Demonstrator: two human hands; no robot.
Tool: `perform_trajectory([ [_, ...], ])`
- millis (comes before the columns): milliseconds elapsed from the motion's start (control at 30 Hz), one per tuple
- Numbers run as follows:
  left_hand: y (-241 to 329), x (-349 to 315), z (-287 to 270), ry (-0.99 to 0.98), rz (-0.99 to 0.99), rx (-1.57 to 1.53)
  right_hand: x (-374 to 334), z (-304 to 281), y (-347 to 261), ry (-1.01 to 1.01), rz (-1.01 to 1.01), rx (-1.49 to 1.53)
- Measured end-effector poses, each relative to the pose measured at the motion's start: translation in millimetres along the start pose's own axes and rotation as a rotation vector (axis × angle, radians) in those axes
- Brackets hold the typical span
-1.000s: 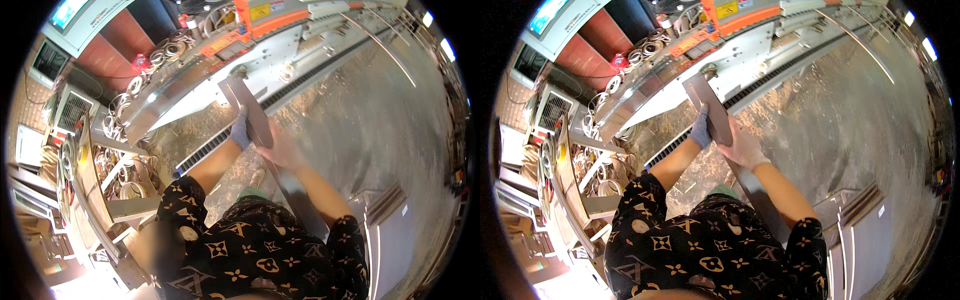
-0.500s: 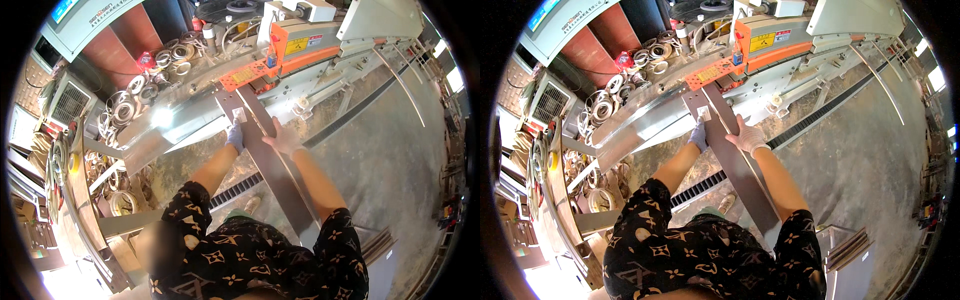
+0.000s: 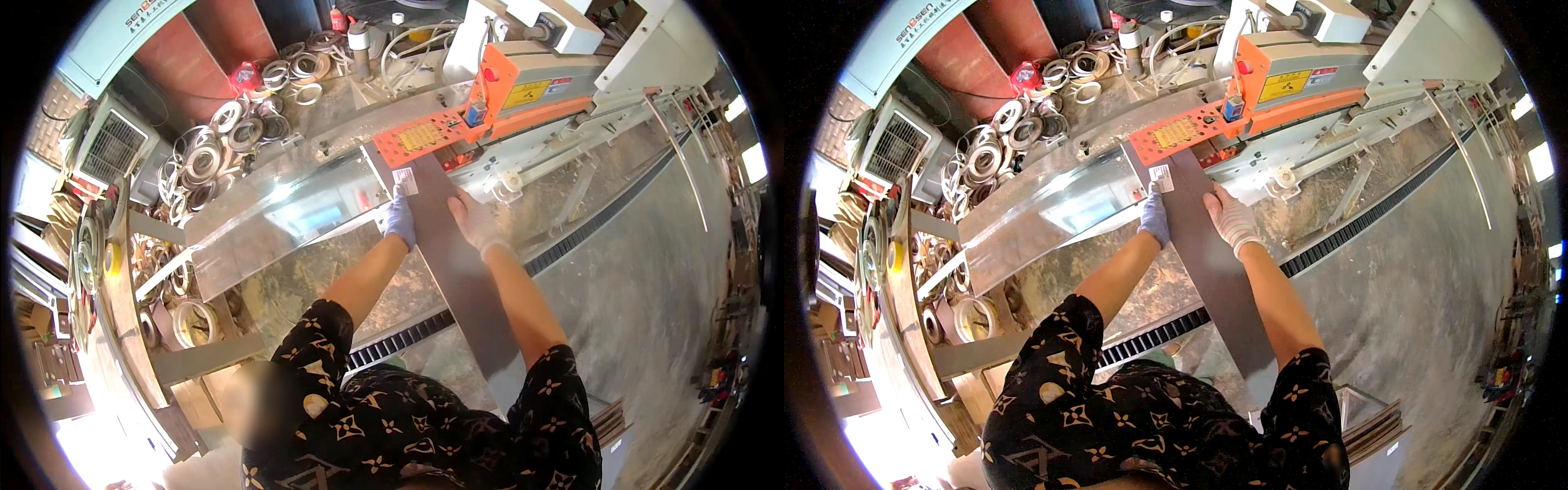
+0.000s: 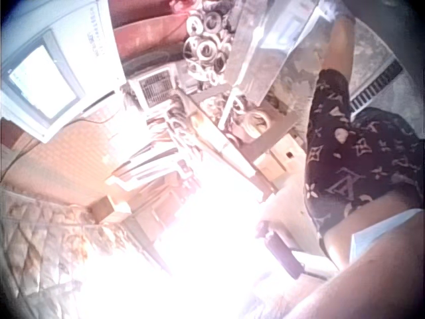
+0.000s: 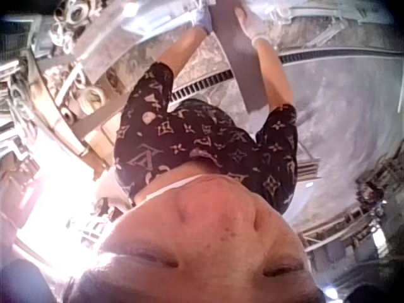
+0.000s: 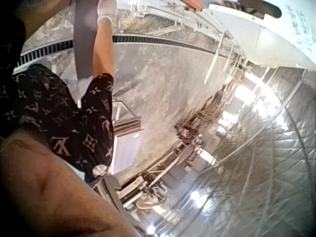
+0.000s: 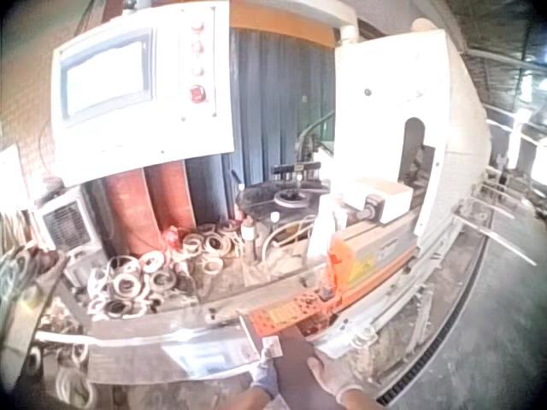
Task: The person repeatedly picks up large rectangular wood panels, places them on a panel saw, and cuts them into smaller pieces. After each cut, the person removes the cut pieces and stacks them on the floor.
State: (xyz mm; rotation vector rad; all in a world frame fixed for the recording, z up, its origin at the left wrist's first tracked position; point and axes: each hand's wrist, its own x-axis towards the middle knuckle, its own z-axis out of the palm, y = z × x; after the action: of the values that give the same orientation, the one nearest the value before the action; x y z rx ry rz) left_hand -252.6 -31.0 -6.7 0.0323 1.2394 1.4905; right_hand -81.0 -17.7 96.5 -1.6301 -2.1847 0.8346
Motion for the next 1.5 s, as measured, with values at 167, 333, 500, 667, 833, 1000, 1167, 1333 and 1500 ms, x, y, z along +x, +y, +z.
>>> perform_trajectory([
  [167, 29, -43, 18, -0.063, -0.063, -0.033, -3, -16, -11, -0.049, 0.122, 0.107],
  [333, 35, -42, 29, -0.079, -0.224, -0.111, 5, -18, -1, -0.045, 0.162, 0.264],
  [500, 21, -24, 39, -0.126, -0.214, -0.09, 18, -24, 14, -0.036, 0.203, 0.445],
  [667, 12, -18, 73, -0.118, -0.209, -0.001, 40, -29, 60, 0.023, 0.159, 0.649],
  [833, 7, -20, 121, 0.079, -0.237, 0.196, 52, -56, 76, 0.066, 0.25, 0.801],
  [1000, -50, 61, 135, 0.061, -0.243, 0.322, 75, -80, 96, 0.051, 0.253, 0.611],
  [1167, -58, 77, 208, -0.134, -0.15, 0.322, 100, -122, 157, 0.201, 0.173, 0.129],
  [1333, -59, -51, 178, -0.559, -0.15, 0.362, -56, -118, 95, 0.709, -0.119, -0.117],
  [1500, -38, -211, 74, -0.855, 0.279, 0.579, -351, -32, 99, 0.322, 0.121, -0.045],
])
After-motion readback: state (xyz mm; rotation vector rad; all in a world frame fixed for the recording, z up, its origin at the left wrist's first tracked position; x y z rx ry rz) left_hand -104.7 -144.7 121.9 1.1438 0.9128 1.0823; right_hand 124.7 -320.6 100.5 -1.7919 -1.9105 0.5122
